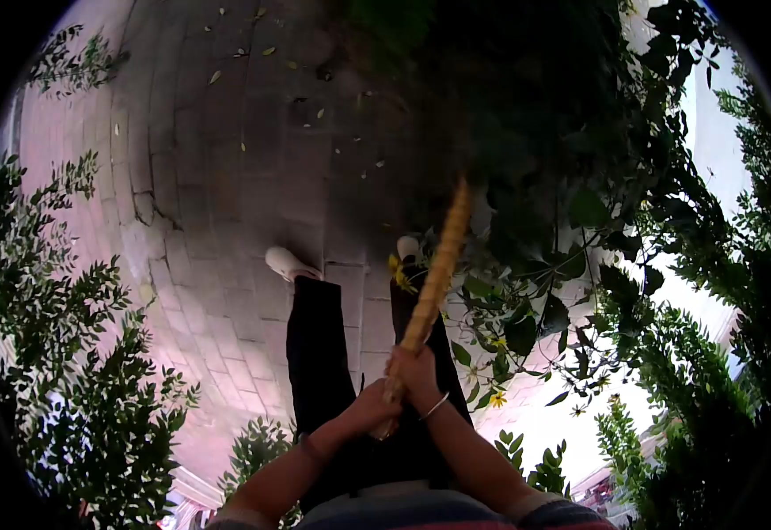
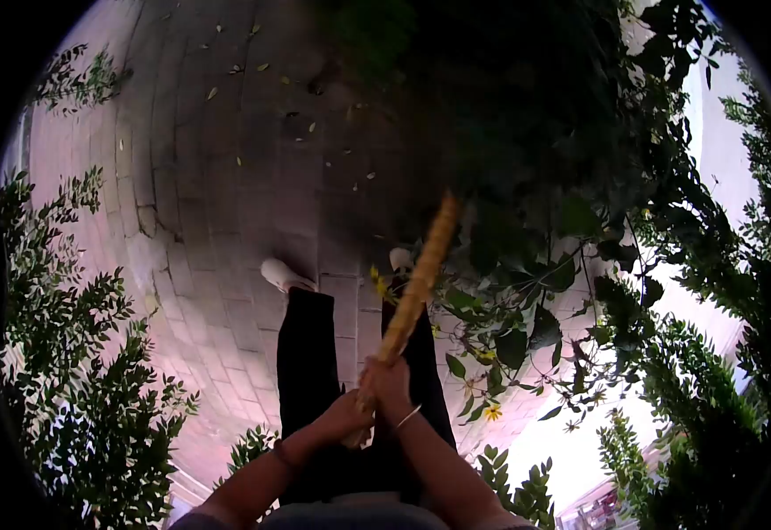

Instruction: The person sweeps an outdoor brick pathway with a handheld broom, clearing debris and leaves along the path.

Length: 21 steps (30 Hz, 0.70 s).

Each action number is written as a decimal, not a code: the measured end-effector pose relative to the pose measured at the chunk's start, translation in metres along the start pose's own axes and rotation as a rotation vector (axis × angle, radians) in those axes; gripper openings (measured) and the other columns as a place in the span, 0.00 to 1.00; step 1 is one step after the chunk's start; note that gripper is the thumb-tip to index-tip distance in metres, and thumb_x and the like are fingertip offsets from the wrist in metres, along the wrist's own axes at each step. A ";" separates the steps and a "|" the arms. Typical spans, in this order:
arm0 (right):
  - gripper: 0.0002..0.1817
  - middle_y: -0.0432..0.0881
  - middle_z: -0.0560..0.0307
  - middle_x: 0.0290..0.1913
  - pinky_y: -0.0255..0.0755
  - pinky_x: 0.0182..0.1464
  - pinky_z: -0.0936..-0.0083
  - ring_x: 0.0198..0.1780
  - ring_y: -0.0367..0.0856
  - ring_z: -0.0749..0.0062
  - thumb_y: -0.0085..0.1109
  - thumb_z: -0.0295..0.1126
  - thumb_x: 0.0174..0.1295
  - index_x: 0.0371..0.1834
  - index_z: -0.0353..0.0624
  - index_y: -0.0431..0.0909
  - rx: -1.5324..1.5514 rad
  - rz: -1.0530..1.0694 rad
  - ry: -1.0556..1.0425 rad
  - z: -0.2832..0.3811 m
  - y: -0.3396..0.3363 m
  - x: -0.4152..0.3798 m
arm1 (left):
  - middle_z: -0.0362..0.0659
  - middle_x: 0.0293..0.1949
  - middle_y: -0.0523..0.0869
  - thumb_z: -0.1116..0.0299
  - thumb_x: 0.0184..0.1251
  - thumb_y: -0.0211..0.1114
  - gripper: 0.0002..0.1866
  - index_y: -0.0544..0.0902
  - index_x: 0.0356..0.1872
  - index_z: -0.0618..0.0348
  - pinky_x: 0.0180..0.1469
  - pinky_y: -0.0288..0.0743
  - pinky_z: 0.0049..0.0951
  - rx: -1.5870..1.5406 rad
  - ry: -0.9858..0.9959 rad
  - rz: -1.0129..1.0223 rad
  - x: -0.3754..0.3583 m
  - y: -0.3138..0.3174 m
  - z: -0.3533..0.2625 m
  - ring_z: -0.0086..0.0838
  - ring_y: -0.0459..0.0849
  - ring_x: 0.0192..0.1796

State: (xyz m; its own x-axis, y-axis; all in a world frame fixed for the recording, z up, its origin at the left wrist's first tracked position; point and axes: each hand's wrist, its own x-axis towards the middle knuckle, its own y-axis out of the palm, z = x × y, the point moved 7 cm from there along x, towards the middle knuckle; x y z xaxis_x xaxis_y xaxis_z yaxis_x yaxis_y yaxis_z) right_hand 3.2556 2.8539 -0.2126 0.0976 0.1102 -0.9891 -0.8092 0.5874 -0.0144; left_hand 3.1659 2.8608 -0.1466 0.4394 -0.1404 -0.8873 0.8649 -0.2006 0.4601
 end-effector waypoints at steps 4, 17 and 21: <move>0.08 0.73 0.57 0.18 0.70 0.23 0.78 0.19 0.75 0.72 0.54 0.28 0.56 0.22 0.37 0.73 0.144 0.052 -0.036 0.016 0.062 0.059 | 0.44 0.20 0.76 0.77 0.49 0.59 0.17 0.67 0.41 0.65 0.18 0.74 0.27 -0.049 -0.040 -0.036 0.028 -0.075 -0.048 0.29 0.77 0.17; 0.08 0.72 0.58 0.21 0.71 0.22 0.77 0.20 0.75 0.74 0.55 0.25 0.55 0.35 0.38 0.67 0.086 0.200 -0.213 -0.007 0.318 -0.037 | 0.46 0.28 0.76 0.81 0.47 0.57 0.22 0.62 0.45 0.62 0.22 0.76 0.30 0.040 0.191 -0.082 -0.152 -0.252 -0.077 0.32 0.79 0.20; 0.07 0.73 0.57 0.19 0.71 0.23 0.75 0.20 0.75 0.71 0.53 0.30 0.56 0.26 0.38 0.70 0.343 -0.007 -0.013 -0.061 0.296 -0.045 | 0.43 0.24 0.77 0.74 0.49 0.59 0.19 0.67 0.44 0.64 0.22 0.76 0.28 0.459 0.056 0.131 -0.139 -0.268 -0.059 0.29 0.80 0.21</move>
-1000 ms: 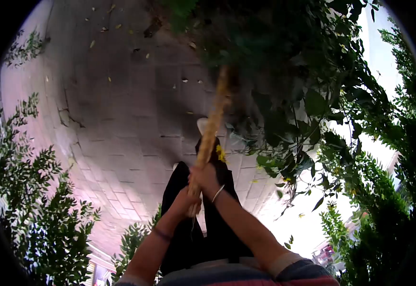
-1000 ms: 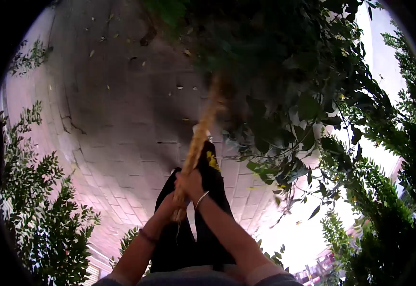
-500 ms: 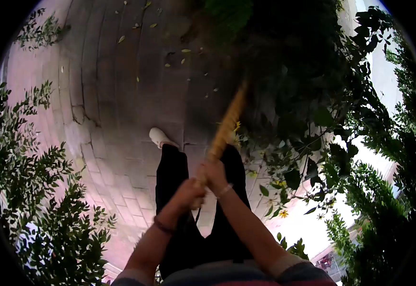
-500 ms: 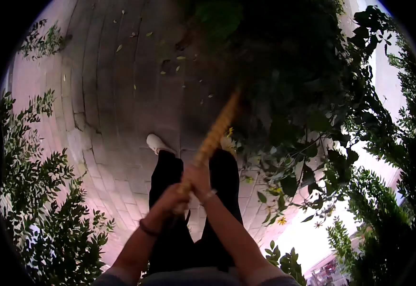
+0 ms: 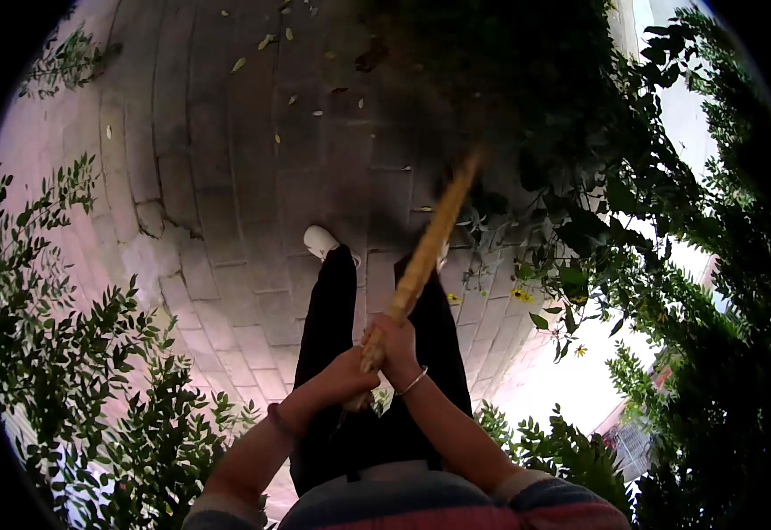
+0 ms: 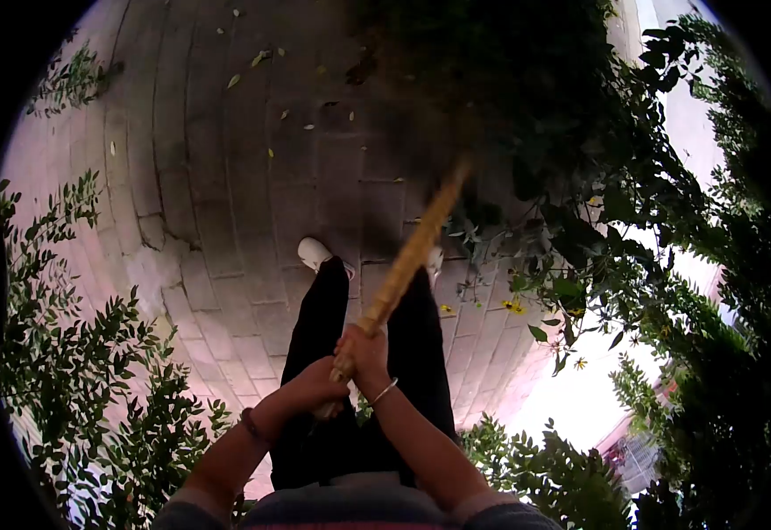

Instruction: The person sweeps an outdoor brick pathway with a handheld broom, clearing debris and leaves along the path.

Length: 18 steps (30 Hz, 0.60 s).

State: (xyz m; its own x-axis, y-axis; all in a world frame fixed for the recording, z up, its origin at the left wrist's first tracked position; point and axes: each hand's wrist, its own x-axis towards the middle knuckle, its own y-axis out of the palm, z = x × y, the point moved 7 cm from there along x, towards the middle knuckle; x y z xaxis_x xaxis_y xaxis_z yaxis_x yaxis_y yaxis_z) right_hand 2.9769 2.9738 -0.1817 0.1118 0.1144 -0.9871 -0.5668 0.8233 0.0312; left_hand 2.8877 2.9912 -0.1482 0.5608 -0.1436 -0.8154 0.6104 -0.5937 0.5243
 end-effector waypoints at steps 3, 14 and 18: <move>0.12 0.73 0.57 0.18 0.71 0.22 0.72 0.19 0.73 0.66 0.52 0.34 0.56 0.18 0.40 0.70 0.196 0.007 0.060 -0.052 -0.029 0.050 | 0.42 0.21 0.77 0.73 0.48 0.61 0.14 0.72 0.36 0.68 0.20 0.74 0.28 0.014 -0.140 0.034 0.034 -0.025 0.019 0.28 0.79 0.19; 0.06 0.72 0.58 0.21 0.70 0.23 0.77 0.20 0.73 0.74 0.56 0.28 0.55 0.30 0.39 0.70 -0.034 0.470 0.062 -0.009 0.248 0.045 | 0.44 0.24 0.75 0.79 0.47 0.56 0.19 0.65 0.44 0.66 0.18 0.74 0.27 -0.266 0.086 -0.586 -0.095 -0.172 -0.071 0.28 0.77 0.18; 0.06 0.72 0.58 0.22 0.70 0.22 0.77 0.20 0.73 0.75 0.56 0.28 0.55 0.30 0.39 0.69 -0.248 0.462 -0.125 0.021 0.234 0.029 | 0.45 0.26 0.76 0.79 0.48 0.55 0.22 0.63 0.47 0.64 0.19 0.75 0.27 -0.328 0.249 -0.517 -0.083 -0.150 -0.066 0.28 0.79 0.19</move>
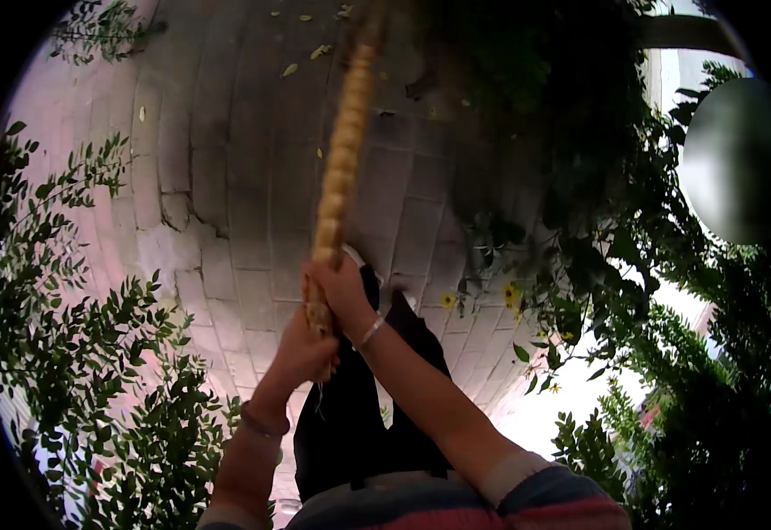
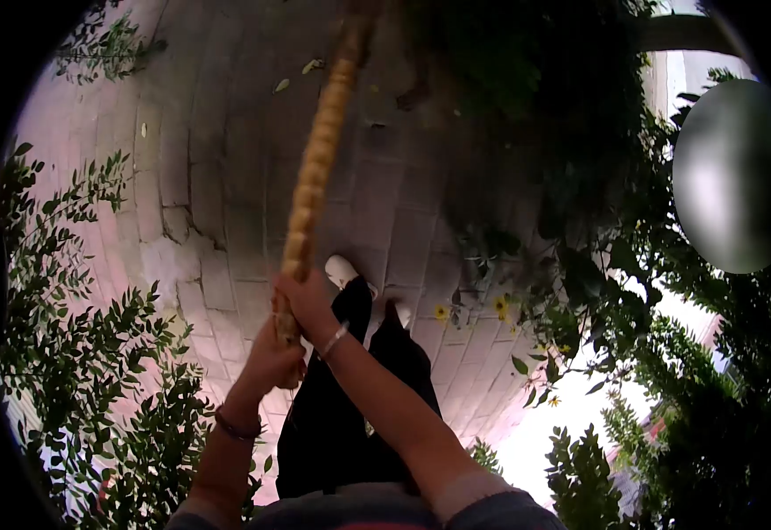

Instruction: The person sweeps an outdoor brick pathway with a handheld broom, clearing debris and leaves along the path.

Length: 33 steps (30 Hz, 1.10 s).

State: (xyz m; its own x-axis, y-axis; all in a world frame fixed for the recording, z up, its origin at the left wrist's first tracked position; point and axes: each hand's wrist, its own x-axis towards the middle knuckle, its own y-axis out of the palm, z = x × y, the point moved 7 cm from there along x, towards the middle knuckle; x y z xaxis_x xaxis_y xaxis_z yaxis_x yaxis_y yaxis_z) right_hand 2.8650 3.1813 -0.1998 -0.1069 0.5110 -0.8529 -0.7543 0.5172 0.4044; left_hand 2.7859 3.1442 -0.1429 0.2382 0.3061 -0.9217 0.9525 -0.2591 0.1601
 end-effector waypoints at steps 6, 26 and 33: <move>0.06 0.73 0.57 0.20 0.70 0.21 0.77 0.19 0.73 0.73 0.54 0.29 0.56 0.27 0.39 0.70 0.187 -0.167 0.141 -0.008 -0.026 0.004 | 0.43 0.24 0.77 0.76 0.47 0.58 0.18 0.68 0.43 0.66 0.19 0.75 0.25 0.079 -0.230 0.144 0.013 0.004 -0.017 0.26 0.79 0.19; 0.13 0.78 0.56 0.23 0.73 0.22 0.79 0.19 0.76 0.74 0.62 0.28 0.51 0.33 0.29 0.72 -0.985 0.216 0.843 0.184 -0.079 0.041 | 0.43 0.34 0.78 0.74 0.62 0.55 0.08 0.70 0.42 0.62 0.38 0.79 0.27 -1.407 0.035 -0.028 0.078 0.229 -0.144 0.29 0.81 0.33; 0.08 0.74 0.56 0.20 0.69 0.18 0.77 0.18 0.74 0.73 0.56 0.27 0.53 0.29 0.36 0.68 -0.895 0.085 0.296 0.317 -0.018 0.140 | 0.43 0.33 0.76 0.75 0.59 0.59 0.16 0.65 0.46 0.63 0.27 0.78 0.28 -1.039 0.202 0.170 0.158 0.178 -0.259 0.29 0.81 0.28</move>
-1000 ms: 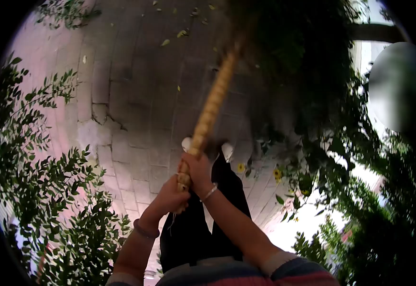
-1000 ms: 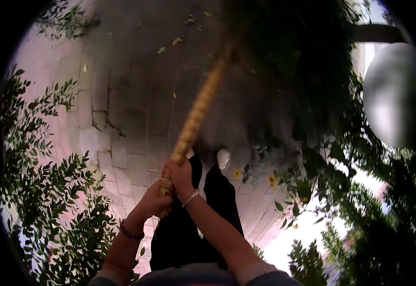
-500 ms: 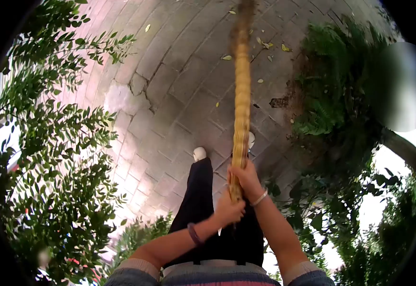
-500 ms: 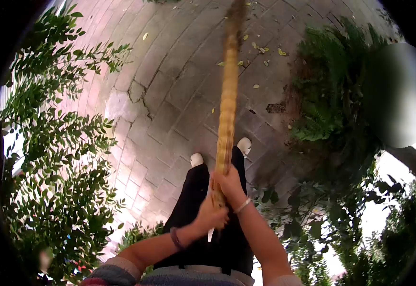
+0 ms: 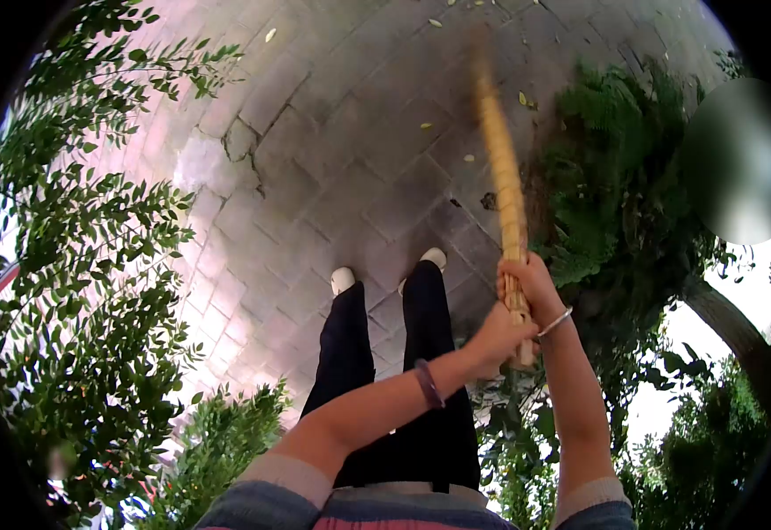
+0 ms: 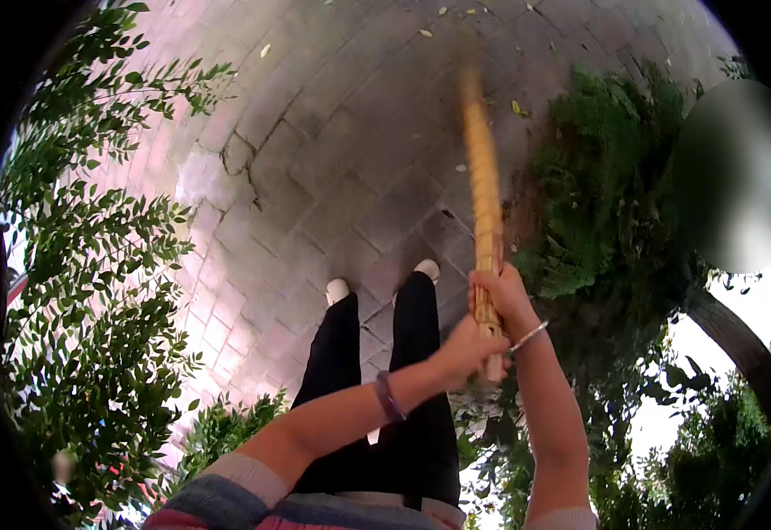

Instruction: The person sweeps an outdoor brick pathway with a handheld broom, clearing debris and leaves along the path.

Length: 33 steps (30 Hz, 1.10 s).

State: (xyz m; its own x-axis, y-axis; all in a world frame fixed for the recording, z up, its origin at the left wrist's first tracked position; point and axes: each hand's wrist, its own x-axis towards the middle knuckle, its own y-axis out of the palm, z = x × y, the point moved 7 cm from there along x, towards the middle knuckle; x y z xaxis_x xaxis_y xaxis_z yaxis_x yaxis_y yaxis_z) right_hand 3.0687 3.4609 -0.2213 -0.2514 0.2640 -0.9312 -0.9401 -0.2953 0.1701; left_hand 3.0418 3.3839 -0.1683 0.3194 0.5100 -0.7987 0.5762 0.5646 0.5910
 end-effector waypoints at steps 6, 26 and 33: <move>0.04 0.73 0.57 0.20 0.71 0.20 0.77 0.19 0.74 0.73 0.54 0.25 0.54 0.30 0.39 0.69 0.222 0.080 -0.130 0.021 0.081 -0.002 | 0.43 0.31 0.73 0.79 0.52 0.59 0.19 0.63 0.45 0.60 0.25 0.75 0.29 0.096 0.155 -0.153 -0.042 -0.047 -0.048 0.29 0.79 0.26; 0.09 0.72 0.62 0.23 0.71 0.25 0.83 0.22 0.71 0.80 0.52 0.28 0.58 0.38 0.35 0.69 0.199 0.533 0.199 0.202 0.352 0.228 | 0.44 0.25 0.76 0.80 0.50 0.60 0.17 0.67 0.42 0.66 0.22 0.76 0.27 -0.081 0.339 -0.367 0.017 -0.177 -0.402 0.28 0.80 0.23; 0.08 0.71 0.59 0.21 0.72 0.22 0.76 0.19 0.73 0.73 0.54 0.25 0.54 0.35 0.39 0.67 0.514 0.116 -0.236 0.297 0.267 0.194 | 0.44 0.24 0.75 0.78 0.45 0.62 0.23 0.65 0.44 0.65 0.18 0.73 0.26 0.386 0.224 -0.063 0.049 -0.124 -0.442 0.27 0.78 0.19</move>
State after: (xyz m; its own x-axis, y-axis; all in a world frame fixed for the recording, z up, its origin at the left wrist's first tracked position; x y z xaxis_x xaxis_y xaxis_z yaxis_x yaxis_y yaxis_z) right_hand 2.7006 3.7063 -0.2603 -0.3488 0.4720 -0.8097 -0.8793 0.1342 0.4570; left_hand 2.6540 3.6260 -0.2307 0.1287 0.6345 -0.7621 0.8414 0.3369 0.4226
